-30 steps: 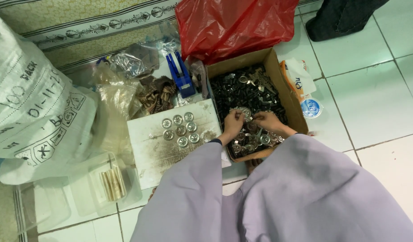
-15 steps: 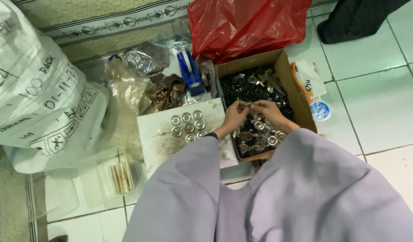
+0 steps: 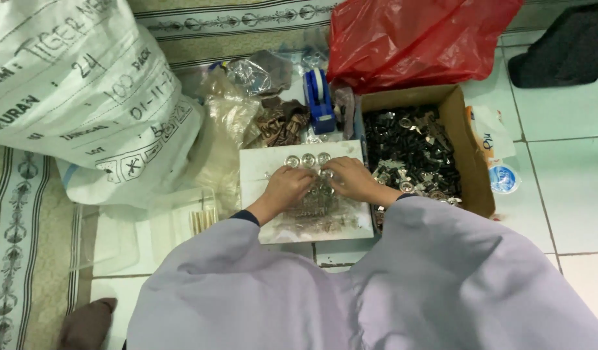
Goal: The person sits on the floor and sorts small round metal parts from a cardboard box onto a white board. They pick up the parts one by one, place them in a grid pattern, and then gather them into a clear plastic bag.
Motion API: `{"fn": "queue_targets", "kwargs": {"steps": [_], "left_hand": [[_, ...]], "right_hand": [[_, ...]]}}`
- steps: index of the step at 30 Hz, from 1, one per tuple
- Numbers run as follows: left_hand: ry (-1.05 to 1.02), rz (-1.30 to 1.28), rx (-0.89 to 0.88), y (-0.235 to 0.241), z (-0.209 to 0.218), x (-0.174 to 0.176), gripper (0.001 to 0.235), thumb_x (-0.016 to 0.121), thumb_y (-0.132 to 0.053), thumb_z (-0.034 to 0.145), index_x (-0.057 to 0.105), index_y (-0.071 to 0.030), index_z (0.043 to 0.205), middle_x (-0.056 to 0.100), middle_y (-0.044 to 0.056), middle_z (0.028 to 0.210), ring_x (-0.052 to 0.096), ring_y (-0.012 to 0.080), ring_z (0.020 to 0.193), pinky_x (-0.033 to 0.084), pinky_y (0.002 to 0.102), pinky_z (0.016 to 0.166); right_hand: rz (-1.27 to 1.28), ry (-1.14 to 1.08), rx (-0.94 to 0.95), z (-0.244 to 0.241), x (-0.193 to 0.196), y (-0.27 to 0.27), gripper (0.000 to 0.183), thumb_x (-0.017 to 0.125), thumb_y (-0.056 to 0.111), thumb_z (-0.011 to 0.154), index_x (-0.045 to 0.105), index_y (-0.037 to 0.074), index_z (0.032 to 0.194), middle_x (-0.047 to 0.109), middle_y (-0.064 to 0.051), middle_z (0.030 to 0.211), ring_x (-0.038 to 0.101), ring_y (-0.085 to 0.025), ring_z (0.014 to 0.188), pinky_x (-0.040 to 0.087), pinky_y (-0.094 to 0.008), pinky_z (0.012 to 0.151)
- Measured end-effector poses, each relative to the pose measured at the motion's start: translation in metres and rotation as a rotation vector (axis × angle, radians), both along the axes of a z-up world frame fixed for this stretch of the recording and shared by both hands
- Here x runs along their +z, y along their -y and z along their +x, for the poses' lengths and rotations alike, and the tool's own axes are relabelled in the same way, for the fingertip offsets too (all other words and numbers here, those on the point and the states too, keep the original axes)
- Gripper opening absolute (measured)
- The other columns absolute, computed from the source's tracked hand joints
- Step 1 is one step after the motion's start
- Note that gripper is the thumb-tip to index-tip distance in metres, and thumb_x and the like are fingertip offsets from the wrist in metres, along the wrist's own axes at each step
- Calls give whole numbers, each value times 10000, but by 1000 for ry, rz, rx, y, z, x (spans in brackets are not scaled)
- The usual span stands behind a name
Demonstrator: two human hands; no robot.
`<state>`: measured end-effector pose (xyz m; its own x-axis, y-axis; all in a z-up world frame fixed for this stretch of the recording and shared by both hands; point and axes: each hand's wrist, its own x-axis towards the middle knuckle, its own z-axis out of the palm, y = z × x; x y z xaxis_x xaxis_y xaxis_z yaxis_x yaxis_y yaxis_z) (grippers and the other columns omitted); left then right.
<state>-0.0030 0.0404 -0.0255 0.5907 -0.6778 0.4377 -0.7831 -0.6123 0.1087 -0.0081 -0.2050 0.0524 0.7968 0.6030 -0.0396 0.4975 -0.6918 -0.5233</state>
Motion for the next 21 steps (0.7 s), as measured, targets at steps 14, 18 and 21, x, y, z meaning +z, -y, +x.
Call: {"fn": "queue_targets", "kwargs": {"steps": [14,18,21], "left_hand": [[-19,48,-50,-57,-52,-41,308,647,-377,960,736,-149,1147,753,54,1148,722,204,1046,537,377,878],[-20,99,-27,-55,-49,-42,388,622,-443,939,731,-159,1180,742,52,1191,693,214,1118,505,414,957],[-21,75,-7,-51,-42,-41,378,620,-442,935,744,-150,1140,748,56,1162,689,219,1119,500,424,963]], "right_hand": [[-236,189,240,-29,-60,-33,438,613,301,931,590,172,1349,590,-94,1388,528,-287,1339,391,-487,1063],[-228,251,232,-34,-67,-28,484,617,399,927,575,198,1365,568,-89,1419,515,-288,1358,370,-509,1090],[-189,276,252,-33,-63,-26,489,628,405,924,581,195,1363,573,-95,1417,522,-290,1354,373,-504,1082]]}}
